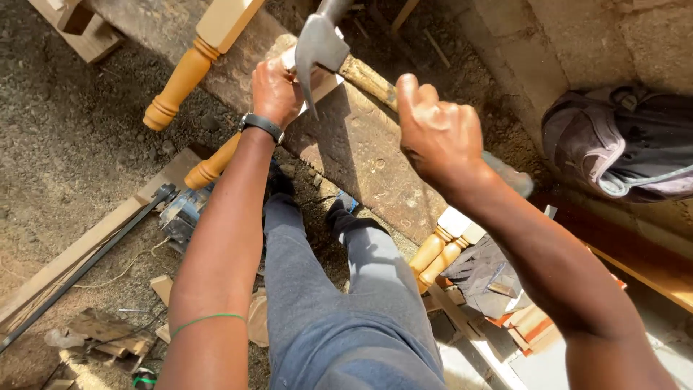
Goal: The person marks a piece of wood with a pencil and ruler, then uses a hammer and chisel to carve a notch. They then use a bow saw to cut the wood along the marked line. Finally, they use a chisel to refine the cut edge.
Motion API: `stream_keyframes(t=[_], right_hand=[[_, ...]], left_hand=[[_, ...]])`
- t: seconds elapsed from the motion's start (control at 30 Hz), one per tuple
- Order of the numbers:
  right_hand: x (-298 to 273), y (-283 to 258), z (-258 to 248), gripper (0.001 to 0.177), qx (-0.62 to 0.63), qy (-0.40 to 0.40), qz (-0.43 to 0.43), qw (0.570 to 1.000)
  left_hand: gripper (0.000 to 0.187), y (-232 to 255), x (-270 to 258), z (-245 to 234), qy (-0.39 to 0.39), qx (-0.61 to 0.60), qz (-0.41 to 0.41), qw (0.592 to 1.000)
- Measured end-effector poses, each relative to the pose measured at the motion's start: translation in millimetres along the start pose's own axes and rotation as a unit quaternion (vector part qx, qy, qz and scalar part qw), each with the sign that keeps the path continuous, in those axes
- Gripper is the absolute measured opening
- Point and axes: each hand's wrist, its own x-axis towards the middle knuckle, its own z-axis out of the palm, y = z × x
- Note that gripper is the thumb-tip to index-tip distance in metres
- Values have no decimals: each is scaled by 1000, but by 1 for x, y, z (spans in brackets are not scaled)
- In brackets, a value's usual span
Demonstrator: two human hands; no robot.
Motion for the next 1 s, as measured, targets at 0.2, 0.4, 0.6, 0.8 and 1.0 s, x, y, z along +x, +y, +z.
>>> stream_keyframes(t=[0.2,0.4,0.6,0.8,1.0], right_hand=[[-107,3,54,25,392,33,173,903],[-265,8,163,20,411,-116,549,718],[-400,5,263,46,290,-215,654,665],[-446,-16,314,45,313,-183,710,603],[-456,-20,357,47,292,-113,700,642]], left_hand=[[26,-79,-61,77,24,209,73,975],[102,2,-133,139,-248,288,388,840],[100,-52,-159,224,-373,394,390,745],[62,-82,-169,248,-311,389,425,756],[60,-72,-166,241,-325,390,418,753]])
